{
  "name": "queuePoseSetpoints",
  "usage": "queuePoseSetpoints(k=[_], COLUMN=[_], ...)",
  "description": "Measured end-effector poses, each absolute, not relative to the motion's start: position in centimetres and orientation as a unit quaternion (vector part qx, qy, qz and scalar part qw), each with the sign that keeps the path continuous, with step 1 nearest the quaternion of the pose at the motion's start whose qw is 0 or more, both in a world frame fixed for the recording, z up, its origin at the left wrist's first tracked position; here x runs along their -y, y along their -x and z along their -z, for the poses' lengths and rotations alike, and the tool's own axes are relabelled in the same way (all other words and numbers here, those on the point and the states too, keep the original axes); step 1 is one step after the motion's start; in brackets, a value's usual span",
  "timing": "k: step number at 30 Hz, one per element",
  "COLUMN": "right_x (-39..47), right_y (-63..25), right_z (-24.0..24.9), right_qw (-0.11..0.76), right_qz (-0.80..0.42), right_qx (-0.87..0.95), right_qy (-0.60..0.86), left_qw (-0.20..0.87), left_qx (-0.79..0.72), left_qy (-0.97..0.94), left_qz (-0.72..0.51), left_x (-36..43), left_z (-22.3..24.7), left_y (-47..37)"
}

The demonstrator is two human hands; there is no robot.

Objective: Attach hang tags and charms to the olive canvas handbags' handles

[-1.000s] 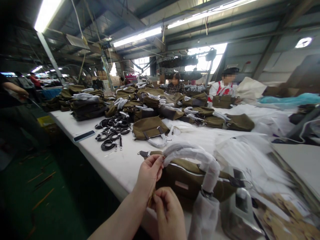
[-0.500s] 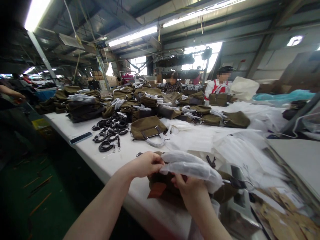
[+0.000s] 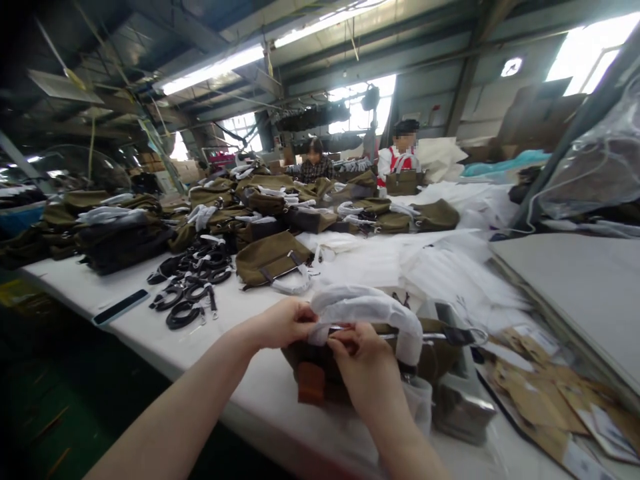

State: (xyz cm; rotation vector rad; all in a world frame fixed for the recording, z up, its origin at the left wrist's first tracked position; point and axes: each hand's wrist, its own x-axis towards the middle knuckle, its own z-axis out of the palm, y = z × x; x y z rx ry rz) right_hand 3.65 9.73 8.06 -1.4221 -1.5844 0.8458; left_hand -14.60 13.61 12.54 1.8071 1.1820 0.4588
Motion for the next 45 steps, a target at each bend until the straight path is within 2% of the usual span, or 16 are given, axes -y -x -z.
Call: queuePoseSetpoints(k=[3, 7, 13, 23, 30, 33, 36, 37, 39, 43, 45], right_x=[-9.8, -9.9, -10.0, -10.0, -10.0, -7.8, -5.5, -5.2, -5.7, -10.1, -12.4], right_y=[-3.9, -3.9, -4.0, -4.0, -4.8, -6.6, -10.2, -11.6, -14.4, -17.8, -18.1], right_z=[-8.1, -8.1, -7.9, -8.0, -7.5, -8.2, -9.4, -9.9, -10.7, -11.7, -12.2], right_qw=[0.424, 0.417, 0.409, 0.328, 0.373, 0.398, 0.458, 0.474, 0.474, 0.363, 0.307], right_qz=[-0.374, -0.341, -0.353, -0.268, -0.303, -0.243, -0.041, 0.019, 0.082, 0.003, -0.067], right_qx=[0.623, 0.633, 0.639, 0.685, 0.702, 0.741, 0.771, 0.761, 0.734, 0.770, 0.800], right_qy=[0.541, 0.556, 0.548, 0.592, 0.526, 0.483, 0.440, 0.442, 0.479, 0.524, 0.511], left_qw=[0.471, 0.495, 0.483, 0.342, 0.268, 0.211, 0.097, 0.069, 0.033, 0.031, 0.003], left_qx=[-0.474, -0.476, -0.482, -0.484, -0.495, -0.500, -0.584, -0.632, -0.739, -0.791, -0.802], left_qy=[-0.720, -0.701, -0.701, -0.786, -0.804, -0.780, -0.636, -0.579, -0.518, -0.498, -0.537], left_qz=[-0.191, -0.194, -0.208, -0.175, -0.195, -0.311, -0.494, -0.510, -0.429, -0.356, -0.261], left_x=[-13.8, -14.0, -14.1, -13.7, -12.7, -11.2, -10.3, -10.1, -10.0, -9.4, -9.0], left_z=[-11.9, -11.5, -11.0, -11.4, -11.9, -11.9, -9.0, -7.3, -3.4, 4.0, 6.2], left_y=[14.4, 14.2, 13.9, 13.6, 12.2, 13.9, 18.0, 19.6, 22.1, 23.6, 23.2])
